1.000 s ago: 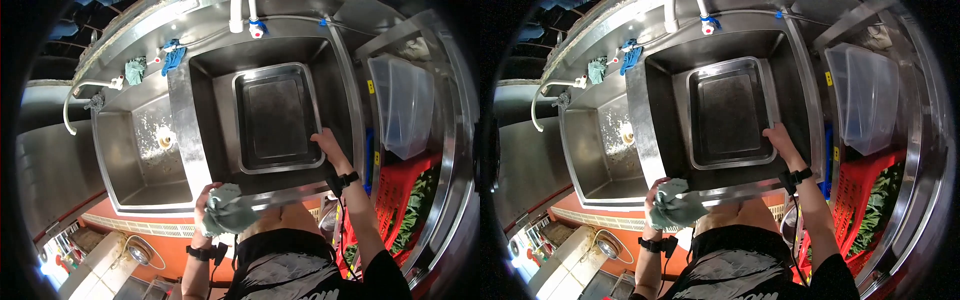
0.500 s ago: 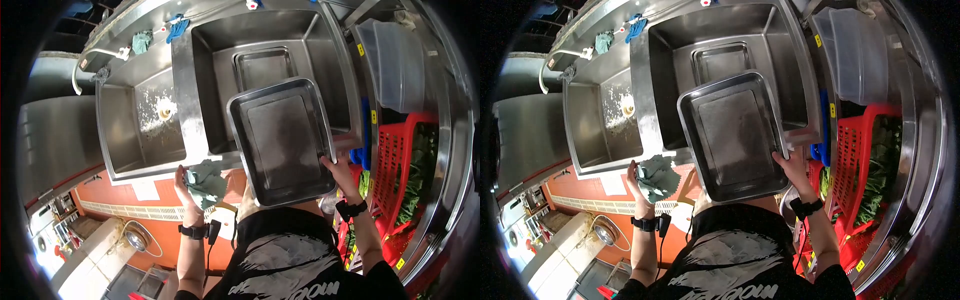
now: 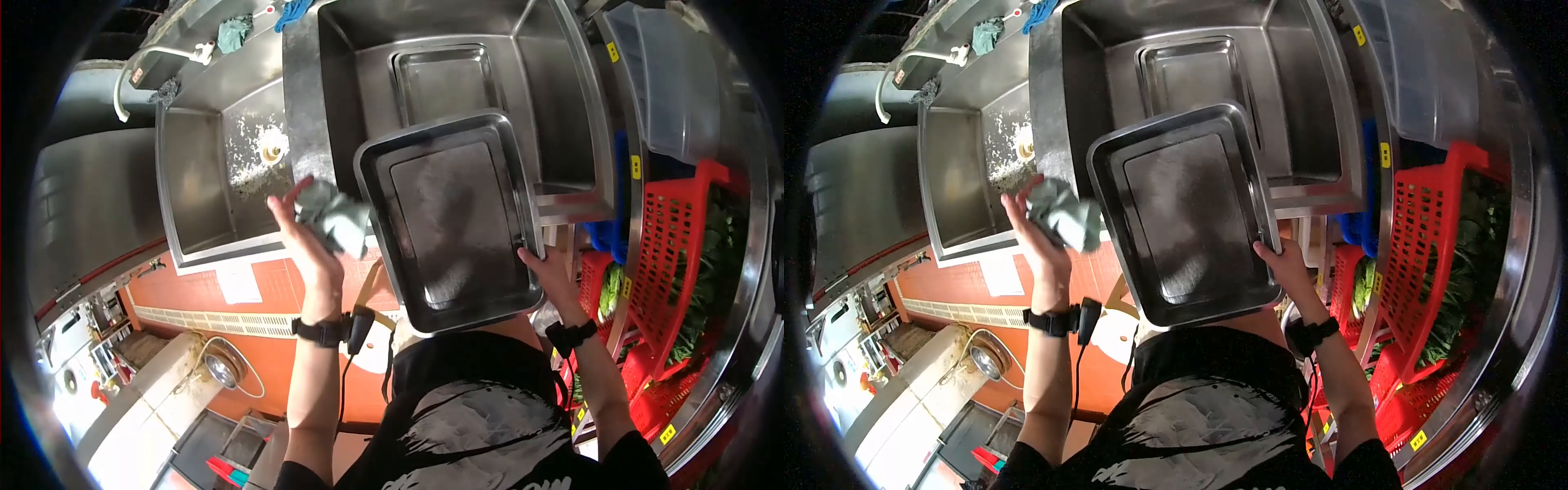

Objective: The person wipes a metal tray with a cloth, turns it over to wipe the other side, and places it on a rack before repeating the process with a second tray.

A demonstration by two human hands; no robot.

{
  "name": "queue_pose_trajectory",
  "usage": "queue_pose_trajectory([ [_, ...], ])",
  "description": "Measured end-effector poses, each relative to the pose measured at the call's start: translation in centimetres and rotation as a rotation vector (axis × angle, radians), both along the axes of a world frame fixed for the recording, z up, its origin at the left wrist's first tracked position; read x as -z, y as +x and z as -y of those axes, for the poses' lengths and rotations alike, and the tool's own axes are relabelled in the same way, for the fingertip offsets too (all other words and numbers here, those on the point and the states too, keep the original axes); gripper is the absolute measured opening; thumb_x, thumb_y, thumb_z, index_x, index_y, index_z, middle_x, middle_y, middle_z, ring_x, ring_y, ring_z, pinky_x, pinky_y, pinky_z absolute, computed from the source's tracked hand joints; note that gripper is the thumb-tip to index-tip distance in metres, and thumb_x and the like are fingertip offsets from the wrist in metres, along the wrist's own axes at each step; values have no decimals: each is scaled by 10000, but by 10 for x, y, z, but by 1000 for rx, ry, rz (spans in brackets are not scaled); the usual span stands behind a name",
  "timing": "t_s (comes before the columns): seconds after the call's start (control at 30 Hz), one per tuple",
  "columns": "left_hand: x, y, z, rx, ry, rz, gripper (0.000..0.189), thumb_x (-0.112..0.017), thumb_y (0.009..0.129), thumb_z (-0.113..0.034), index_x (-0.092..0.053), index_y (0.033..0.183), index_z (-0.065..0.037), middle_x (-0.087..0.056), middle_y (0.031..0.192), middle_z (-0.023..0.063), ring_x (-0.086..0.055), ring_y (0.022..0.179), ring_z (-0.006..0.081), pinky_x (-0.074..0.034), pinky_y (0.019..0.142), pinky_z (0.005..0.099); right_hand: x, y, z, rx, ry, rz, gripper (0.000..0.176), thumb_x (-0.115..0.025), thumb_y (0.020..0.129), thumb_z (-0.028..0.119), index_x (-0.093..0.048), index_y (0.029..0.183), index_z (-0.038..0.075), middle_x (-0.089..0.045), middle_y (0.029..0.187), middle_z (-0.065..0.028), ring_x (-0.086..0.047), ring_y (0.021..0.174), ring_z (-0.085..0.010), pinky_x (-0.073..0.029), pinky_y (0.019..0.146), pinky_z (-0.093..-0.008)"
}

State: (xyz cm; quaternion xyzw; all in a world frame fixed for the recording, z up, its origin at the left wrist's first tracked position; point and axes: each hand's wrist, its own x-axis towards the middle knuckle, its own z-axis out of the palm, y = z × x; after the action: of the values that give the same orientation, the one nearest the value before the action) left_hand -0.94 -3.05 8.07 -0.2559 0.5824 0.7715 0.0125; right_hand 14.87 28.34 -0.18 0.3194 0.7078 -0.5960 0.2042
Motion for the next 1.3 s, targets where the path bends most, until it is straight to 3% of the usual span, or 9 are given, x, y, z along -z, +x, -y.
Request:
queue_pose_trajectory([
  [0.07,34,-20,0,-32,-254,-73,552,-352,929,-520,-557,1124,-46,-580,1067,116,-574,929,207,-431,878,330,2,3,0,-39,62,-91,293,-640,843,248,-631,916,-36,-619,764,-16,-549,696,-84,-443,637,-243],
  [0.13,53,-29,-11,164,-969,-124,434,-506,899,-394,-538,1116,-19,-521,1083,148,-498,1048,243,-398,894,364,7,4,-2,-88,112,-31,285,-636,847,248,-623,888,-34,-610,726,-20,-542,670,-79,-440,618,-245],
  [0.3,79,-35,-38,361,-1316,-536,338,-682,742,-142,-515,1023,-57,-484,1080,161,-457,982,346,-375,870,421,-4,-3,14,-139,356,-292,277,-584,878,205,-515,1019,-22,-588,667,-123,-602,622,-222,-436,538,-336],
  [0.43,76,-28,-36,425,-1413,-585,287,-628,774,-65,-547,1049,-67,-520,1054,133,-464,951,312,-362,857,409,-3,1,19,-263,694,-245,372,-532,895,160,-350,1184,11,-588,758,-234,-588,685,-422,-449,529,-449],
  [0.63,78,36,-21,725,-1480,-551,486,-622,753,-56,-516,1220,-136,-568,1020,98,-500,860,277,-429,770,382,11,2,18,-261,696,-306,370,-530,893,140,-331,1174,5,-576,751,-246,-583,665,-425,-445,495,-453],
  [0.87,64,164,-1,1062,-1223,-646,228,-695,770,-329,-648,855,-123,-537,893,93,-511,864,265,-448,672,376,13,2,13,-239,589,-288,355,-521,902,156,-340,1157,-13,-565,764,-254,-580,646,-417,-433,500,-450],
  [0.97,76,121,8,1035,-1353,-411,290,-716,736,-240,-588,946,-85,-511,933,119,-511,839,285,-441,656,381,19,6,6,-273,559,-302,297,-520,908,184,-383,1088,-8,-573,742,-243,-579,681,-424,-427,524,-449],
  [1.1,76,-13,-22,556,-1434,-688,300,-642,760,-159,-543,1023,-53,-472,921,165,-490,834,327,-428,705,414,12,-1,6,-191,461,-452,232,-518,912,204,-435,988,1,-563,727,-223,-564,624,-401,-423,523,-420],
  [1.3,71,-68,-29,645,-1315,-769,400,-590,740,-43,-544,1136,-79,-476,1248,121,-457,1112,339,-396,939,408,-3,-10,14,-130,466,-475,234,-546,900,204,-469,950,-12,-554,694,-194,-564,584,-279,-418,535,-333],
])
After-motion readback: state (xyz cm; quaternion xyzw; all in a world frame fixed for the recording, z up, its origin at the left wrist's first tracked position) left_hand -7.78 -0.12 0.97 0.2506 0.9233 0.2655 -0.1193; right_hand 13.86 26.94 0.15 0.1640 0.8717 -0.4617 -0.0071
